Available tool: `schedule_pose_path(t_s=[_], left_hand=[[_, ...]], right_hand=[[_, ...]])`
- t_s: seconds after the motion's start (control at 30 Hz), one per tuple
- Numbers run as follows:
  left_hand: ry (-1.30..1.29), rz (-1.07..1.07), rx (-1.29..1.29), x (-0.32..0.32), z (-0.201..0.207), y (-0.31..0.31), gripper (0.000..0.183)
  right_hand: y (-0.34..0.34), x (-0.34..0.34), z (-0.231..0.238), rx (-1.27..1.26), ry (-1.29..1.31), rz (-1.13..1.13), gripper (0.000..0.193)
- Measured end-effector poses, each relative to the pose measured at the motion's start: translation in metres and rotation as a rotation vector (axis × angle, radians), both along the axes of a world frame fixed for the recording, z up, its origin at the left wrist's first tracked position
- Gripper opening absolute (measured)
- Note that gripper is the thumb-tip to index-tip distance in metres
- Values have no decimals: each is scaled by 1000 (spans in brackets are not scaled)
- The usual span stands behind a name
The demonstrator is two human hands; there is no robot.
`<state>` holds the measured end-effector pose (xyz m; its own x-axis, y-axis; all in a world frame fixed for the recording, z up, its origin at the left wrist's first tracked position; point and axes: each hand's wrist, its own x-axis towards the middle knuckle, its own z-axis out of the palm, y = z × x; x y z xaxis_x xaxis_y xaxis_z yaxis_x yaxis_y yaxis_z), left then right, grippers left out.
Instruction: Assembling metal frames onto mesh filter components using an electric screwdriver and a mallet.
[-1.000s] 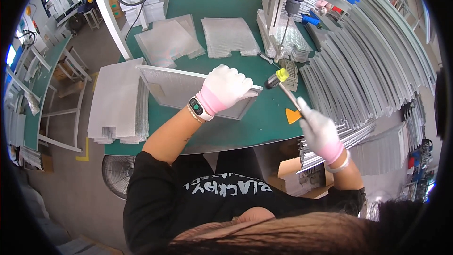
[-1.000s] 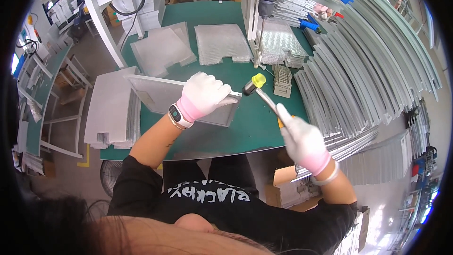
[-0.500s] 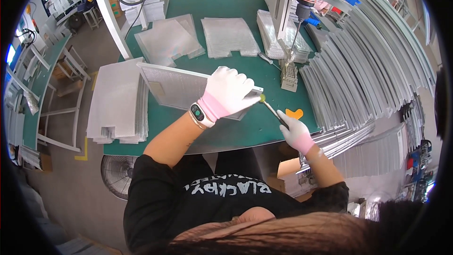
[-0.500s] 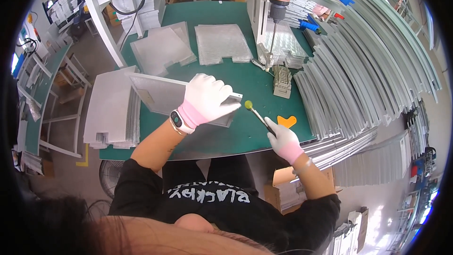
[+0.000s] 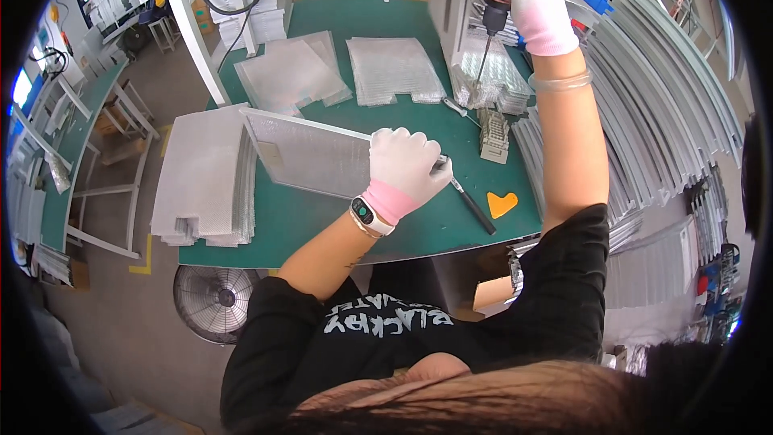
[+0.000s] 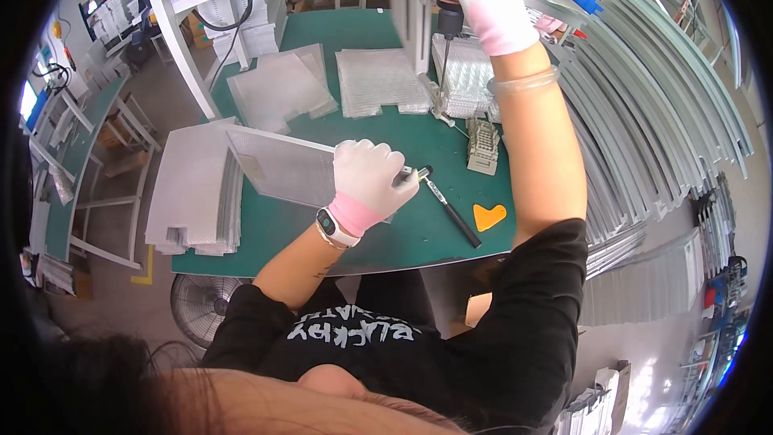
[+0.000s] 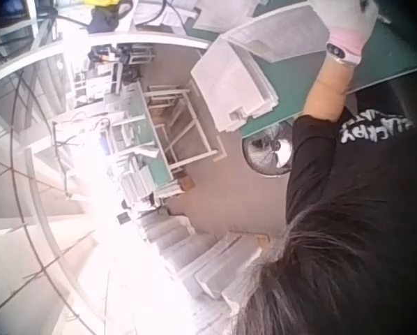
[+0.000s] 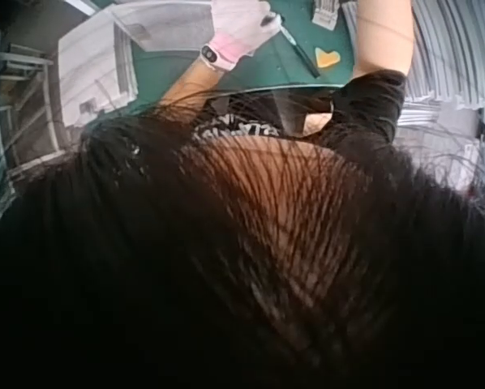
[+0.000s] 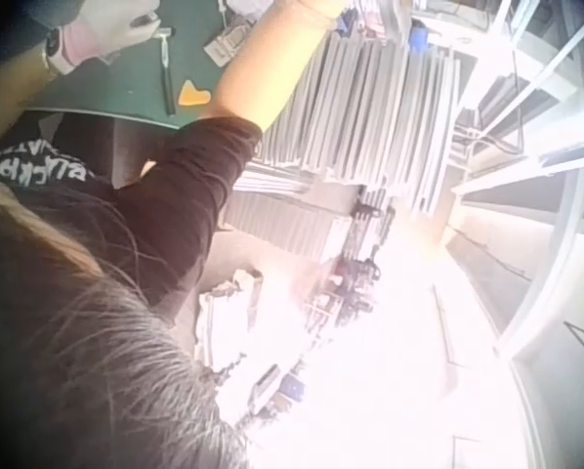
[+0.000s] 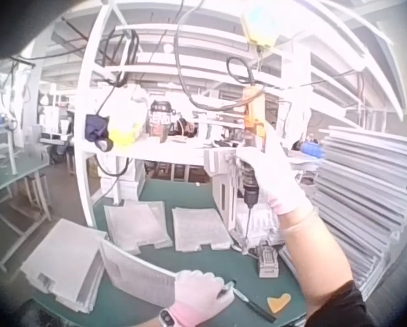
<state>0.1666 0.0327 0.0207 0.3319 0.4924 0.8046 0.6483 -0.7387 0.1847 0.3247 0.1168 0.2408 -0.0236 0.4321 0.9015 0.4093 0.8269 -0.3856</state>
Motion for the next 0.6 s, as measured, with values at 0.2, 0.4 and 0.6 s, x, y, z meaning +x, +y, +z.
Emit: schedule_pose_path(t_s=[0.2,0.4,0.6], left_hand=[[8,10,-38,-2,1,2,27],[-89,-187,-217,-14,7,7,33],[129,-364,-152,-45,-3,0,67]], right_hand=[[-38,4,-32,-401,465,815,20],[-57,-1,-45,-403,604,835,25],[-50,-3,-49,-143,818,498,31]])
